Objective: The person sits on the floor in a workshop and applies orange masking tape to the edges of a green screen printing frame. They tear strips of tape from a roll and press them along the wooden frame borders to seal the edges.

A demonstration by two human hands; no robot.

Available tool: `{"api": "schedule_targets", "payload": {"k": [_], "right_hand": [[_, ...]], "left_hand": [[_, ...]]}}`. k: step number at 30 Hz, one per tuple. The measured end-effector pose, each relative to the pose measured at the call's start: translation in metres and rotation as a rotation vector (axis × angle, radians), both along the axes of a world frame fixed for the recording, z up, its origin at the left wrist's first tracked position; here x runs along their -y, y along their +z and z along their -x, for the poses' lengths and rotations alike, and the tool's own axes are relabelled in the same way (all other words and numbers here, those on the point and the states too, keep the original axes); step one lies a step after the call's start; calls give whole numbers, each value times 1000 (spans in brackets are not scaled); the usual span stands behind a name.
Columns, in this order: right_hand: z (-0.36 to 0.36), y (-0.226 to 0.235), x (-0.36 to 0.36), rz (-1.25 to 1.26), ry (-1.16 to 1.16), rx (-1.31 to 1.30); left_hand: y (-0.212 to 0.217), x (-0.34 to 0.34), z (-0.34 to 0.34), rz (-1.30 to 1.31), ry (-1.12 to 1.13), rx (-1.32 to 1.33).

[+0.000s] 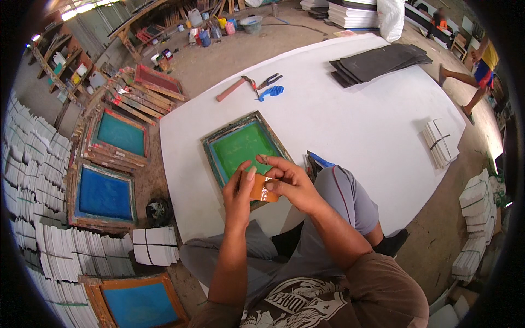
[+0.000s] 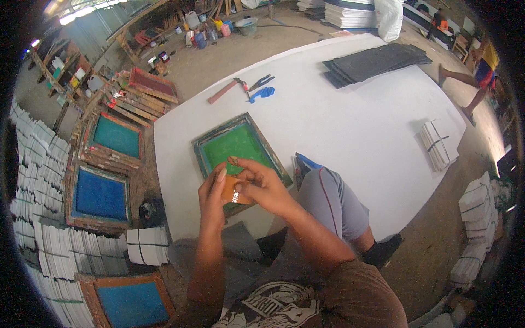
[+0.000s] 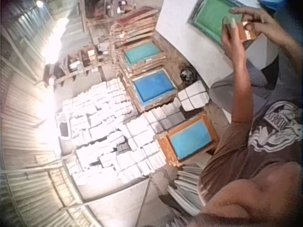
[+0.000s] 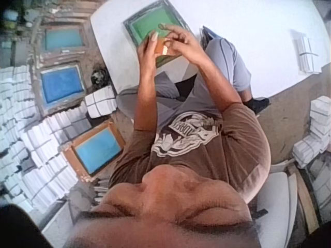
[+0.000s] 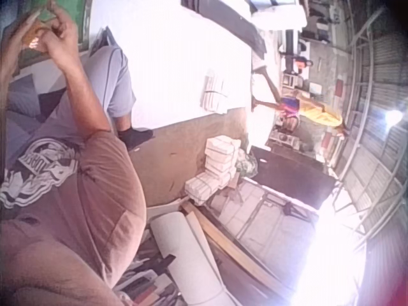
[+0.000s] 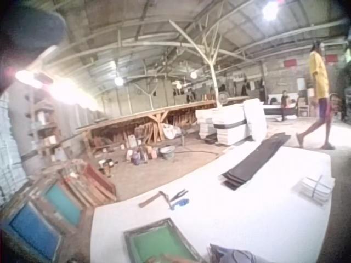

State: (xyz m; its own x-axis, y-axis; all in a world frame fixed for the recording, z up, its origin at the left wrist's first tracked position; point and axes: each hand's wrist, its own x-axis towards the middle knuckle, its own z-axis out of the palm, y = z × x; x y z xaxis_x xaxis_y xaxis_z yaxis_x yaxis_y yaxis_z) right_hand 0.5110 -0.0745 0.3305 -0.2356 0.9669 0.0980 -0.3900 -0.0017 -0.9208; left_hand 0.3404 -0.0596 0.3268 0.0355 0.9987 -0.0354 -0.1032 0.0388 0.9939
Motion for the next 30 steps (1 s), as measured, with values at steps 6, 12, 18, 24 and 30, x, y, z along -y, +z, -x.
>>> {"api": "schedule_targets", "payload": {"k": [6,12,18,24,30], "right_hand": [[0,8,2,-41,-32,8],[-2,4,1,-38,-37,37],[-3,0,-1,-50,-30,55],[-4,-3,-2,-80,17,58],[-8,-1,-2,-78,42,105]], "left_hand": [[3,2,-2,-27,-10,22],[4,3,-3,4,-1,-24],[1,-1,-1,-16,-43,-2],[3,-2,2,13,-78,-8],[-5,-3,3,14,-71,-21]]}}
